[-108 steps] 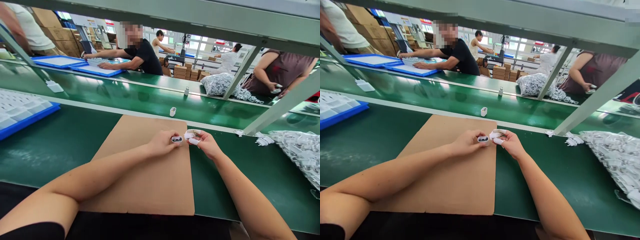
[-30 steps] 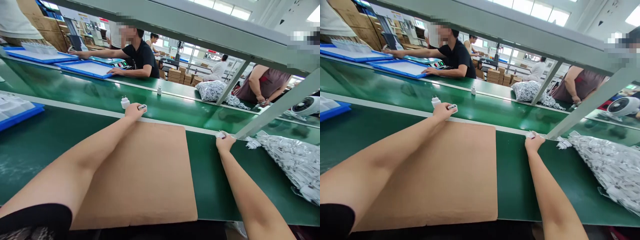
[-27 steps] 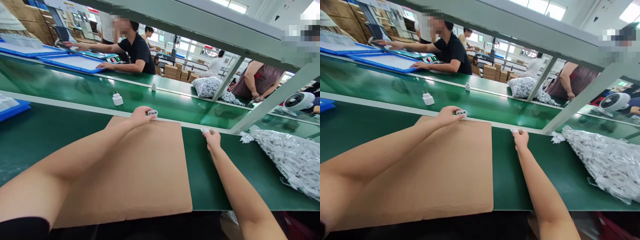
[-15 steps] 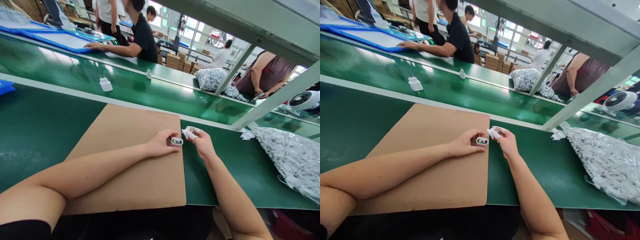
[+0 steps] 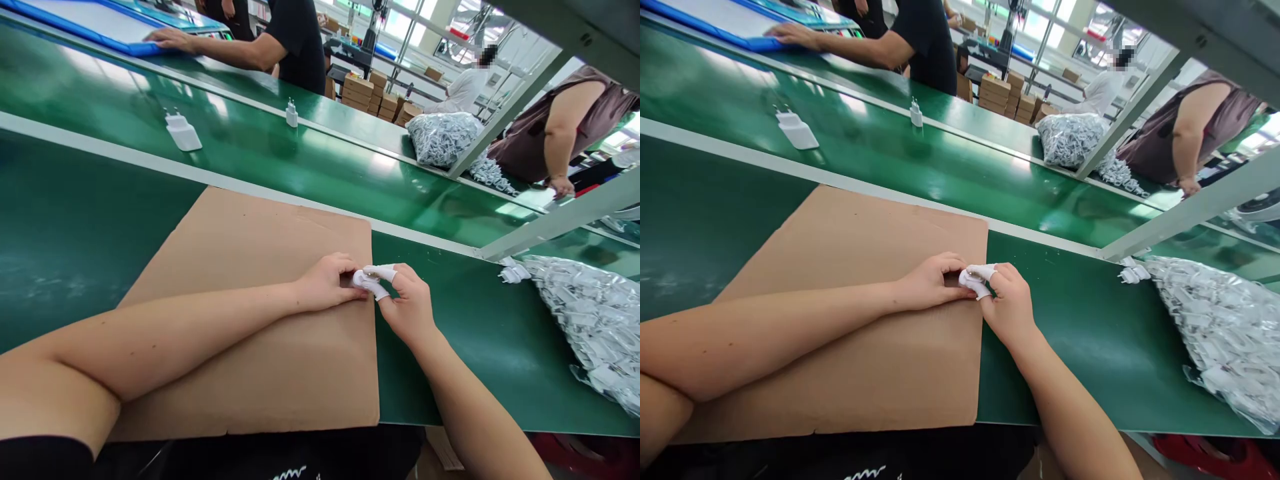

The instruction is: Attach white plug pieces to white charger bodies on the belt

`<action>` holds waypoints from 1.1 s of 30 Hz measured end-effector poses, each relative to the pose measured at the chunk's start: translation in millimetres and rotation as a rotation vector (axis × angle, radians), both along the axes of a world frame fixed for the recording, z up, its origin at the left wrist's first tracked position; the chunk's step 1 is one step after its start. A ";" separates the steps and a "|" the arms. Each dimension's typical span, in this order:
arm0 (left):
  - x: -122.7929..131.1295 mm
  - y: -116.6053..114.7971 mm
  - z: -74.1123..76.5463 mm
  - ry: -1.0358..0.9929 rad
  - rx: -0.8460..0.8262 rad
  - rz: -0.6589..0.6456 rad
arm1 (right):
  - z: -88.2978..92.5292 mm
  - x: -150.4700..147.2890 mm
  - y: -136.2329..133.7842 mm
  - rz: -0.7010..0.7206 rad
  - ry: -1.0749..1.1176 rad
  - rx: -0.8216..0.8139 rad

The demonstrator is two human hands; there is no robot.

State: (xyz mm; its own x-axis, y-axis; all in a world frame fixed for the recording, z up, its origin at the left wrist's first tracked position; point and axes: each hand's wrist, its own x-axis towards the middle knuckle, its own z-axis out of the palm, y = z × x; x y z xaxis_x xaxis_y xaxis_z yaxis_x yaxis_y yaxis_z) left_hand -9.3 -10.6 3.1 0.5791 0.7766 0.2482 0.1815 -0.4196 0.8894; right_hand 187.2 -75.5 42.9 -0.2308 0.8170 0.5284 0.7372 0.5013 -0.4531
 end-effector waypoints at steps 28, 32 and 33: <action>1.0 1.5 6.3 -0.001 -0.091 -0.032 | 3.8 -12.7 -1.4 -0.158 -0.095 0.064; 1.6 5.1 6.4 0.011 -0.119 -0.040 | 10.3 -10.8 7.4 -0.142 0.035 -0.162; 1.6 5.6 6.3 0.009 -0.127 -0.039 | 10.6 -11.0 8.0 -0.142 0.041 -0.162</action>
